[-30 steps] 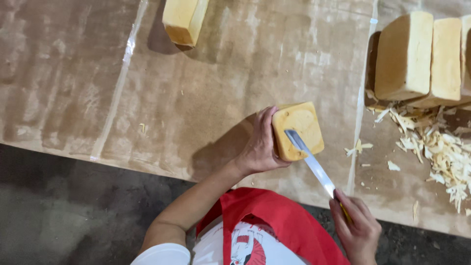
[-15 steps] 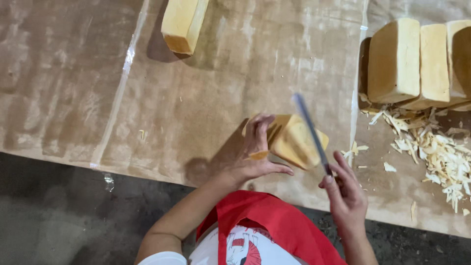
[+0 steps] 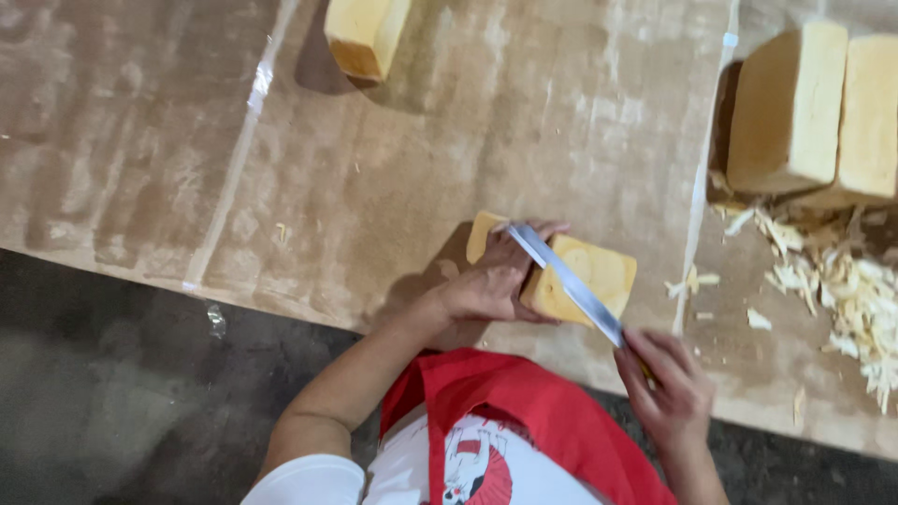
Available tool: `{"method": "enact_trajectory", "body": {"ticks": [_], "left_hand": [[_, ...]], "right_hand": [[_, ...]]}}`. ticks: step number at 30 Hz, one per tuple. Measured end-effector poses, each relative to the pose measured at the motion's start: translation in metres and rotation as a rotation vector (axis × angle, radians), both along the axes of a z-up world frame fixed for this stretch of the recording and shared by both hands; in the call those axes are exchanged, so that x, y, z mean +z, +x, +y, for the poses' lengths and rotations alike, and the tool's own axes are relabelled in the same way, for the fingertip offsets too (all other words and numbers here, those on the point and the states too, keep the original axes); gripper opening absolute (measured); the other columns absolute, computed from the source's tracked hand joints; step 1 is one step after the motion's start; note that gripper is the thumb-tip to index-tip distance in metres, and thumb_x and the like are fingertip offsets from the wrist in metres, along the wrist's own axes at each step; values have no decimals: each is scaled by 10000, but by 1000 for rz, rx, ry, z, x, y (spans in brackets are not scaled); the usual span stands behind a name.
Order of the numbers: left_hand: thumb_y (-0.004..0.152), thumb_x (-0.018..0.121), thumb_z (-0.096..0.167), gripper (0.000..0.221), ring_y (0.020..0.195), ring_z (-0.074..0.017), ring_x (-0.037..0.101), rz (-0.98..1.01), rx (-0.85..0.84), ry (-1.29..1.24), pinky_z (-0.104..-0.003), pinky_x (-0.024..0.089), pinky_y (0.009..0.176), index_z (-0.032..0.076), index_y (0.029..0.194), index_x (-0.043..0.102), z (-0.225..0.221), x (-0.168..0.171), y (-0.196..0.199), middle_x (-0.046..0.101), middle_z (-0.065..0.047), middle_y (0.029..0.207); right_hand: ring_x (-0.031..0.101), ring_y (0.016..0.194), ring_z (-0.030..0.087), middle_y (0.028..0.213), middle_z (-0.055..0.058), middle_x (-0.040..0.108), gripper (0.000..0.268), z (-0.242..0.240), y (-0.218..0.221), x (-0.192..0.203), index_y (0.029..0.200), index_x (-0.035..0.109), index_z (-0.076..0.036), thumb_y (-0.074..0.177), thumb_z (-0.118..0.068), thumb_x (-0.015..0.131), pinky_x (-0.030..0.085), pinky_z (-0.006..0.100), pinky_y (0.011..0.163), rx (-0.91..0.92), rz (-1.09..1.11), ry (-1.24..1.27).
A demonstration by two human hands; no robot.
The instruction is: The person removes the outer crust from loaves of bread by hand using a long blade, handling the loaves one at a time and rotating them to clear each side.
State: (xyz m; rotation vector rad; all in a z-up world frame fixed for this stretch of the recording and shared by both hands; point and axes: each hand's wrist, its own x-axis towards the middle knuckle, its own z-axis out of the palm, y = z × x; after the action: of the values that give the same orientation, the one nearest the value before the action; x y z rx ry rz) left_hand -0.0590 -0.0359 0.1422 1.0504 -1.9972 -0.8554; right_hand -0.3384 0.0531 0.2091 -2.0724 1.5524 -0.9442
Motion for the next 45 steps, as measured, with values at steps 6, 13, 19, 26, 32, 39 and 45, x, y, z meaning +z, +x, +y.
{"method": "enact_trajectory", "body": {"ticks": [6, 13, 19, 26, 32, 39, 45], "left_hand": [[663, 919, 552, 1214, 1476, -375, 401, 21, 27, -79, -541, 265, 1224, 107, 1588, 271, -13, 5, 2, 433, -164, 1549], [727, 906, 564, 1183, 1469, -364, 403, -9, -27, -76, -540, 289, 1237, 82, 1584, 247, -25, 12, -35, 416, -193, 1552], [626, 914, 487, 1208, 1407, -343, 350, -575, -31, 81, -662, 189, 1124, 145, 1562, 230, -31, -26, -49, 330, -145, 1526], [758, 768, 143, 1070, 1455, -283, 312, 58, 85, 750, -409, 327, 1157, 192, 1600, 110, -12, -70, -2, 258, -108, 1609], [1033, 504, 183, 611, 1469, -259, 453, 475, 36, 710, -362, 378, 1197, 16, 1600, 348, -20, -151, 12, 463, -185, 1616], [1075, 588, 290, 541, 1446, -219, 278, 27, 164, 870, -350, 291, 1130, 25, 1526, 448, -28, -118, -8, 220, -153, 1640], [892, 479, -65, 610, 1467, -217, 429, 437, 112, 576, -316, 349, 1189, -34, 1497, 541, -3, -135, 15, 433, -149, 1594]], "right_hand": [[706, 857, 188, 1027, 105, 701, 272, -7, -21, 5, 1106, 747, -63, 838, -49, 795, 562, 290, 726, 55, 0, -27], [688, 852, 171, 1103, 114, 712, 275, -23, -21, -6, 1158, 752, -42, 884, -41, 777, 546, 278, 657, 103, -102, 32], [583, 727, 71, 1240, 31, 710, 428, -22, -80, -75, 1424, 587, -62, 1011, -158, 643, 442, 184, 563, -345, -851, 447], [573, 654, 62, 946, -35, 665, 263, -31, -116, -145, 1273, 674, -75, 1055, -213, 622, 362, 188, 488, -542, -858, 609], [582, 651, 71, 959, -22, 680, 261, -41, -125, -142, 1264, 668, -80, 1035, -203, 645, 389, 195, 497, -587, -874, 594], [565, 616, 72, 859, -11, 643, 280, -47, -128, -142, 1291, 683, -96, 1063, -239, 606, 368, 209, 472, -536, -841, 684], [564, 586, 92, 801, 3, 625, 263, -53, -126, -168, 1273, 652, -77, 1072, -233, 586, 401, 233, 475, -531, -880, 638]]}}
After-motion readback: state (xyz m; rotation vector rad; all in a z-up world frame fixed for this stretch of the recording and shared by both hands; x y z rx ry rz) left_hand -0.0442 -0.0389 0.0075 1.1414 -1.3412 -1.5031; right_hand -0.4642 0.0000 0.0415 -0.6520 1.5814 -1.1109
